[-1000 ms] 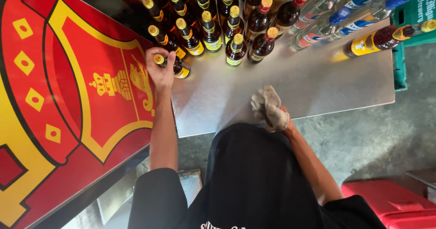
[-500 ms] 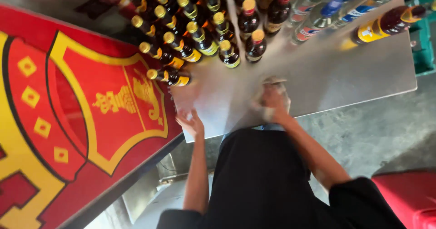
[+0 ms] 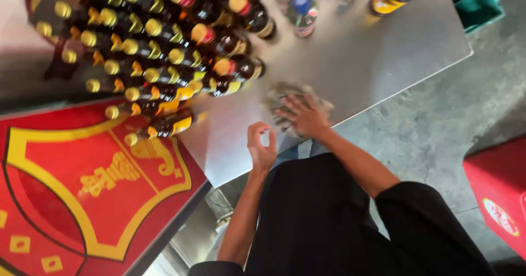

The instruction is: Cleaning bottles, counters, and refrigeration units in a restaurant or bar setting using a rag.

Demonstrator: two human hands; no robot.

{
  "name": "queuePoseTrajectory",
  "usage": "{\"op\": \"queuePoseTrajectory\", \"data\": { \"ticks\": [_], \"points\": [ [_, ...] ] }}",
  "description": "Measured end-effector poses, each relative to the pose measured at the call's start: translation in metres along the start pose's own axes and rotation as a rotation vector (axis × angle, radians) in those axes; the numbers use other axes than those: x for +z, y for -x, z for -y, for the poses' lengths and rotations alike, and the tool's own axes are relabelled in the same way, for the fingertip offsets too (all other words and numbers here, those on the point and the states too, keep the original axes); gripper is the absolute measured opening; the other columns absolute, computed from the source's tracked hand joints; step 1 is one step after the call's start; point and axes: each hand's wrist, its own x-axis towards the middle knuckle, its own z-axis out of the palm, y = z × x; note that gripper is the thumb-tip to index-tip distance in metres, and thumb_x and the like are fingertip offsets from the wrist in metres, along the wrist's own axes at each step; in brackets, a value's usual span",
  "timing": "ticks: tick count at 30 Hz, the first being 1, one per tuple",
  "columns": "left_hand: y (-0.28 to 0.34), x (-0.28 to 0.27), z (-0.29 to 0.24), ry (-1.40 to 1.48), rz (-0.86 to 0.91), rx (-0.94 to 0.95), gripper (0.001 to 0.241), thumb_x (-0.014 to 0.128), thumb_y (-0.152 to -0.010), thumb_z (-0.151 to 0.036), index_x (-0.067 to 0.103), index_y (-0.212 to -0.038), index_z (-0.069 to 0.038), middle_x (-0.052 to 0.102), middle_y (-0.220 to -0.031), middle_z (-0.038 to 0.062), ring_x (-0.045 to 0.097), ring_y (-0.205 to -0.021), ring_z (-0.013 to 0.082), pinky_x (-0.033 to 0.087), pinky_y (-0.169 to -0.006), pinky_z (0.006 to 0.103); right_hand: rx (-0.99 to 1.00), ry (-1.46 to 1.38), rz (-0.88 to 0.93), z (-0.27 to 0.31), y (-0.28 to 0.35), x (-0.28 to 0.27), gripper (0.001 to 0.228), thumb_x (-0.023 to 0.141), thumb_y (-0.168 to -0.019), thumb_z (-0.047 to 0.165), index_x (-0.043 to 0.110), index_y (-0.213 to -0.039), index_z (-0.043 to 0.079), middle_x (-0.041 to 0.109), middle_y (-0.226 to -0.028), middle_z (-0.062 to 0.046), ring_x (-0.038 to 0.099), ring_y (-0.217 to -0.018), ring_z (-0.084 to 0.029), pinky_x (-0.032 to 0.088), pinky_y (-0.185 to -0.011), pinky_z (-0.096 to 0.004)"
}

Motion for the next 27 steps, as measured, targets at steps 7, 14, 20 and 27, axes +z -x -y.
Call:
{"op": "queuePoseTrajectory", "data": {
  "ticks": [7,14,20,27],
  "points": [
    [-0.096,0.087,-0.093,0.082,0.191,0.385,0.014,0.071,-0.092,-0.004,0.062,-0.101,-0.007,0.065,-0.105,0.010,0.064,-0.102,0.0327,0.052,-0.092,0.0424,0.434,0.039,0.000,-0.153,0.072,-0.030,0.061,0.060,-0.095,0.039,0.051,-0.154,0.031,0.034,-0.170,-0.007,0.023,-0.159,-0.031,0.006,-0.125,-0.063],
    [-0.203,0.190,-0.201,0.236,0.150,0.433,0.060,0.085,-0.086,-0.019,0.052,-0.135,-0.005,0.060,-0.130,0.010,0.060,-0.123,0.0285,0.049,-0.111,0.0409,0.905,0.019,-0.213,-0.233,0.103,-0.077,0.066,0.056,-0.101,0.014,0.048,-0.166,0.022,0.027,-0.174,-0.020,0.017,-0.160,-0.042,0.008,-0.122,-0.069],
    [-0.242,0.269,-0.211,0.445,0.136,0.339,0.064,0.088,-0.086,-0.024,0.053,-0.137,-0.006,0.063,-0.126,0.007,0.063,-0.117,0.0205,0.052,-0.104,0.0323,0.945,-0.199,-0.343,-0.219,0.114,-0.073,0.061,0.052,-0.098,0.010,0.050,-0.158,0.020,0.035,-0.170,-0.019,0.019,-0.160,-0.040,0.007,-0.125,-0.065],
    [-0.264,0.300,-0.194,0.607,0.332,0.149,0.028,0.083,-0.089,-0.022,0.062,-0.083,-0.003,0.058,-0.069,-0.005,0.048,-0.062,0.0048,0.041,-0.054,0.0247,0.540,-2.456,-1.190,-0.162,0.142,-0.133,0.056,0.049,-0.103,0.032,0.047,-0.154,0.007,0.049,-0.156,-0.013,0.048,-0.146,-0.032,0.034,-0.127,-0.050]
  ]
}}
